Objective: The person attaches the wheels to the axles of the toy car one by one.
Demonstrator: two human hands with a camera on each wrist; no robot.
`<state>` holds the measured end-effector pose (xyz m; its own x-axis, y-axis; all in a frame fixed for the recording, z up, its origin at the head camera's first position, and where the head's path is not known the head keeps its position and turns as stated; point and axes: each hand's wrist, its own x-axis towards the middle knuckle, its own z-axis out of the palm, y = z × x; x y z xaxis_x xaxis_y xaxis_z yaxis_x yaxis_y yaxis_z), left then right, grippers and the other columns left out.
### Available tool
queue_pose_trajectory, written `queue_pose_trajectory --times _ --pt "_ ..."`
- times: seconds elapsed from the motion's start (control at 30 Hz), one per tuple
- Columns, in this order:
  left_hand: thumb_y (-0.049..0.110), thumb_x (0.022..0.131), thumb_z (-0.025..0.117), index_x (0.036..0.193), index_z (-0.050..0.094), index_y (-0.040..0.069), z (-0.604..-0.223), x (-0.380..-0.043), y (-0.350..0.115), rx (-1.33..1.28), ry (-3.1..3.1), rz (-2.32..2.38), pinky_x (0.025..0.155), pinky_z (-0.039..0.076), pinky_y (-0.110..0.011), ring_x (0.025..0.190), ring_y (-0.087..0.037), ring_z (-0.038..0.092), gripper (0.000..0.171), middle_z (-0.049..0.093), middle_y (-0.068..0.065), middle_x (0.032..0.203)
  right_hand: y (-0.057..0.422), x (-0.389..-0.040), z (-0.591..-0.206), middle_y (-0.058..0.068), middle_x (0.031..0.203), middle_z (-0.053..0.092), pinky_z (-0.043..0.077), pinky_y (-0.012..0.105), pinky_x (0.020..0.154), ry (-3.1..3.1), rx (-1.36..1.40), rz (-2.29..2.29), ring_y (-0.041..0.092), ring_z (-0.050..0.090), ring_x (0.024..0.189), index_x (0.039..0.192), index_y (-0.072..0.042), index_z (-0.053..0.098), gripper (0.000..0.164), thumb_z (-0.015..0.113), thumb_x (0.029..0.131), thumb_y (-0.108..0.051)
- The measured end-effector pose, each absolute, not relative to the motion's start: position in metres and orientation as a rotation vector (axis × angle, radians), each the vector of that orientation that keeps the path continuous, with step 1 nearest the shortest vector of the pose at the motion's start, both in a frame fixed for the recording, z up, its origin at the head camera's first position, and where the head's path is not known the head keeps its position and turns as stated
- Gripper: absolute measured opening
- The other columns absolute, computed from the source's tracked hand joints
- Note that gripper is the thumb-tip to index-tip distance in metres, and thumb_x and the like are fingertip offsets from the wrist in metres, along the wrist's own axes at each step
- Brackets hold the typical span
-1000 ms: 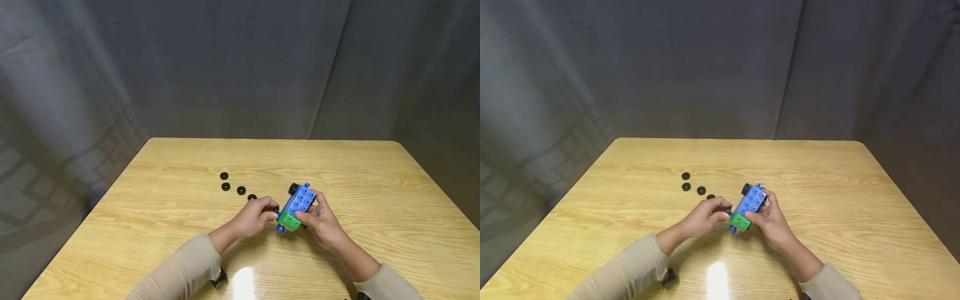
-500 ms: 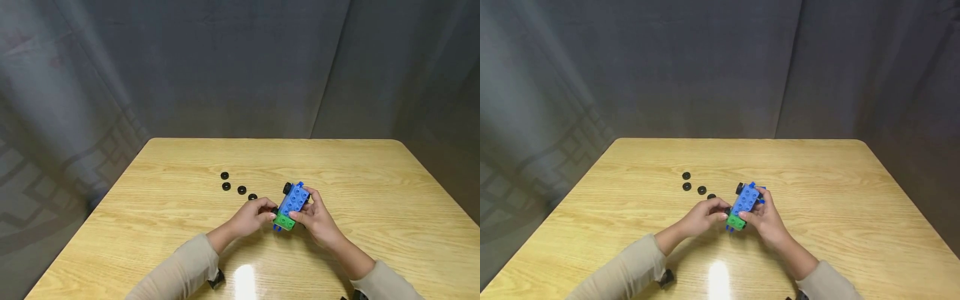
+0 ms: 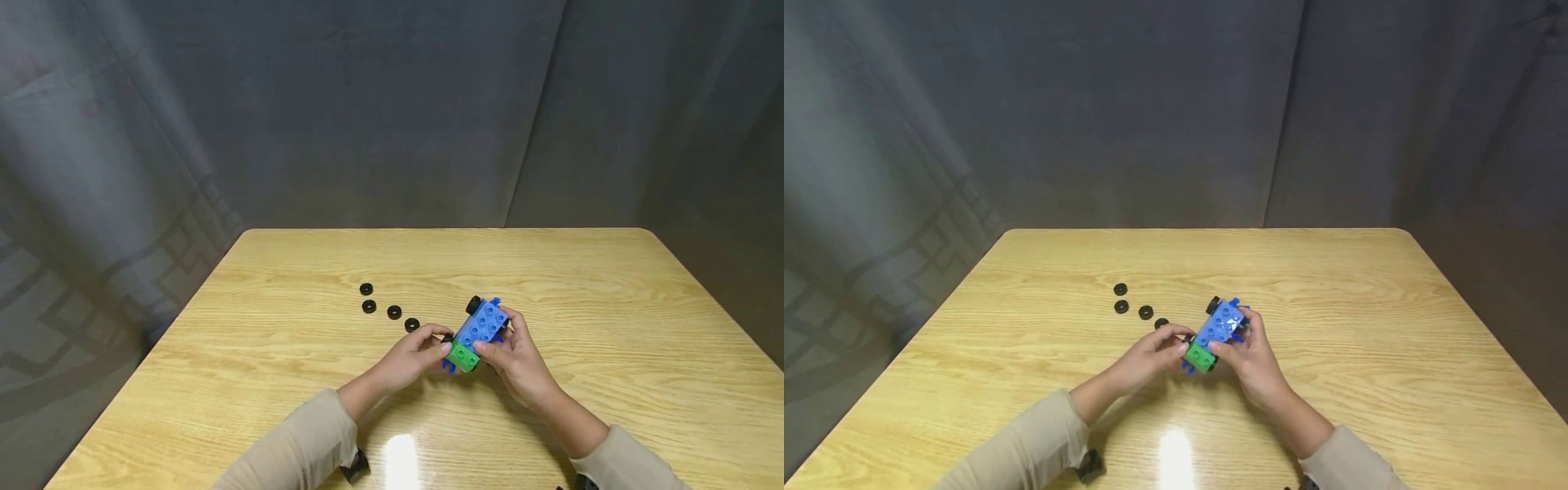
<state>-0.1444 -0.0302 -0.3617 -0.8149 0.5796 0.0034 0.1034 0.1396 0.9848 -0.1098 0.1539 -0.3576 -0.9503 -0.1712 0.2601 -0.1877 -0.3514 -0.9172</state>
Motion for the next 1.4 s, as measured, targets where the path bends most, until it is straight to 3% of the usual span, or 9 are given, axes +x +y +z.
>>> queue_pose_trajectory --times 0.33,0.47,0.67,0.87,1.23,1.4 --pt "0.014 0.081 0.06 0.123 0.038 -0.001 -0.361 -0.144 -0.03 0.622 1.92 1.757 0.071 0.047 -0.03 0.079 -0.015 0.053 0.049 0.051 -0.008 0.093 0.156 -0.112 -0.365 0.008 0.107 0.042 0.046 0.022 0.076 -1.796 0.325 2.46 0.011 0.053 0.092 0.112 -0.01 0.027 0.05 0.06 0.077 0.003" --pt "0.014 0.079 0.062 0.12 0.041 0.001 -0.363 -0.144 -0.026 0.621 1.974 1.73 0.07 0.048 -0.034 0.073 -0.013 0.052 0.048 0.051 -0.007 0.089 0.159 -0.113 -0.368 0.008 0.107 0.04 0.047 0.022 0.074 -1.84 0.294 2.417 0.01 0.054 0.091 0.112 -0.008 0.029 0.052 0.065 0.074 -0.004" --pt "0.016 0.081 0.061 0.117 0.044 0.0 -0.363 -0.144 -0.023 0.602 1.973 1.738 0.07 0.048 -0.034 0.073 -0.013 0.053 0.043 0.054 -0.006 0.086 0.162 -0.107 -0.355 0.011 0.106 0.04 0.047 0.02 0.072 -1.942 0.157 2.417 0.01 0.055 0.086 0.117 0.002 0.024 0.055 0.061 0.078 -0.001" --pt "0.015 0.082 0.06 0.116 0.044 -0.002 -0.363 -0.143 -0.022 0.574 1.926 1.754 0.071 0.049 -0.032 0.074 -0.015 0.056 0.041 0.056 -0.008 0.086 0.166 -0.106 -0.349 0.006 0.1 0.047 0.048 0.024 0.073 -1.907 0.124 2.475 0.011 0.057 0.08 0.114 -0.001 0.026 0.044 0.055 0.081 0.002" --pt "0.019 0.081 0.061 0.117 0.047 0.002 -0.363 -0.146 -0.026 0.538 1.977 1.732 0.071 0.047 -0.03 0.071 -0.016 0.055 0.042 0.056 -0.006 0.083 0.183 -0.109 -0.348 -0.002 0.085 0.056 0.047 0.028 0.076 -1.942 0.167 2.506 0.011 0.056 0.08 0.098 -0.005 0.043 0.013 0.045 0.091 -0.016" --pt "0.019 0.082 0.06 0.114 0.05 0.003 -0.362 -0.149 -0.024 0.5 1.986 1.791 0.072 0.047 -0.036 0.071 -0.016 0.054 0.038 0.053 -0.005 0.083 0.19 -0.111 -0.348 0.0 0.084 0.057 0.047 0.029 0.075 -1.89 0.194 2.592 0.012 0.057 0.079 0.092 -0.009 0.048 0.009 0.042 0.092 -0.016"
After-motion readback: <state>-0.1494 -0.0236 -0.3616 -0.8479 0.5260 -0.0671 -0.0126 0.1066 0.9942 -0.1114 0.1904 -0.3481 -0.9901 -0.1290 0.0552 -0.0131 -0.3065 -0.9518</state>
